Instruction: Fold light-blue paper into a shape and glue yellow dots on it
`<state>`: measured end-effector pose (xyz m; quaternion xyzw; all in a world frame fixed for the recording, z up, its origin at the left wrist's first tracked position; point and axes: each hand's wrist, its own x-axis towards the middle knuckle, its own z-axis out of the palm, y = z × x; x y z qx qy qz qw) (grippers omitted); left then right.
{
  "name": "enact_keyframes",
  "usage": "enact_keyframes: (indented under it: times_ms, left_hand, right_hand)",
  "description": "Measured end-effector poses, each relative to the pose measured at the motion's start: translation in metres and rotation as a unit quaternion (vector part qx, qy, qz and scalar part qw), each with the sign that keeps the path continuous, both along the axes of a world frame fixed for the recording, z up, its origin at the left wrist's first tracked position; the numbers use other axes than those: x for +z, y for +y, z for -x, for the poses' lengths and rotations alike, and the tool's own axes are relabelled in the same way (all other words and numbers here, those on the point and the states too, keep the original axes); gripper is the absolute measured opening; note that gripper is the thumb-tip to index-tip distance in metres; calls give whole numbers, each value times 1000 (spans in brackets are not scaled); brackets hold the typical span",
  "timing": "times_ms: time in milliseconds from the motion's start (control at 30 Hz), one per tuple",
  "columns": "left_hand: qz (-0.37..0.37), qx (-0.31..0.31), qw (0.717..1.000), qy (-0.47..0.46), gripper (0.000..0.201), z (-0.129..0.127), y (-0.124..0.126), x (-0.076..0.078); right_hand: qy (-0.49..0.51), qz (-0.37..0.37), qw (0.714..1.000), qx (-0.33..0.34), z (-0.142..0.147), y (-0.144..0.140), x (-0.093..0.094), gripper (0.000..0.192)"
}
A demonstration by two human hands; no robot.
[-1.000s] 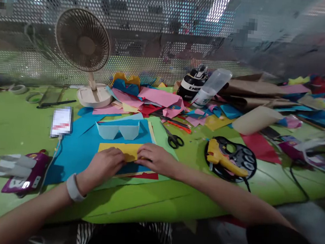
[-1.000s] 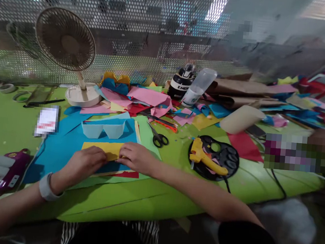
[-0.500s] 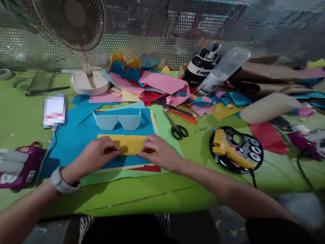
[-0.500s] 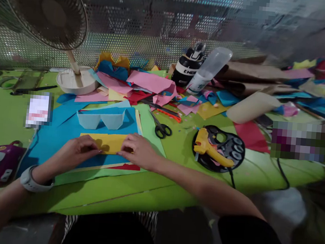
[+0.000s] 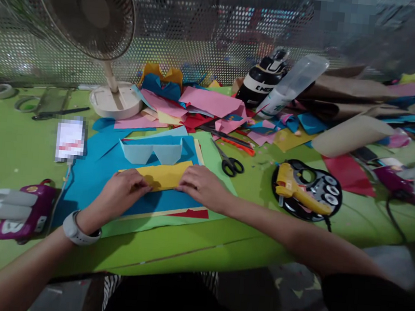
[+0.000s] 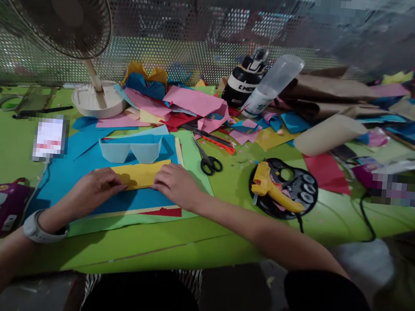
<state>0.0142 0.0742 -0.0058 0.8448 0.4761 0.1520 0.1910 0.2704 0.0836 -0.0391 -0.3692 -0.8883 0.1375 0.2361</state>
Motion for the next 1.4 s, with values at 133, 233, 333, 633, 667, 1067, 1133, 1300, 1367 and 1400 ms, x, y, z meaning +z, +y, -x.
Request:
enact_keyframes:
  times_ms: [133, 233, 333, 633, 667, 1067, 1133, 1300, 1367, 1400]
  left_hand:
    - [43, 10, 998, -45, 21, 2, 2, -4]
    - [62, 19, 997, -49, 21, 3, 2, -4]
    - [76, 28, 996, -30, 22, 5, 2, -2]
    - [31, 34, 981, 190, 24, 28, 10, 28]
    - [-18, 56, 976, 208, 24, 25, 5, 31]
    - [-184, -60, 973, 128, 97, -28, -49, -34]
    - [-175, -62, 975, 123, 97, -24, -46, -35]
    - [-170, -79, 975, 123, 96, -23, -44, -32]
    - [-172, -82, 974, 122, 95, -23, -43, -32]
    - [-173, -83, 974, 122, 95, -23, -43, -32]
  right_hand:
    - [16, 57, 998, -11, 3, 2, 4, 33]
    - [8, 78, 997, -11, 8, 4, 5, 24]
    - [11, 116, 993, -32, 10, 7, 3, 19]
    - [15, 160, 986, -50, 12, 8, 8, 21]
    - [19, 160, 986, -50, 12, 8, 8, 21]
    - [20, 150, 987, -50, 11, 7, 8, 18]
    - [16, 155, 987, -47, 9, 8, 9, 17]
    - [0, 170, 985, -40, 6, 10, 11, 14]
    - [-5, 172, 984, -43, 7, 11, 10, 14]
    - [-6, 170, 984, -45, 7, 11, 10, 14]
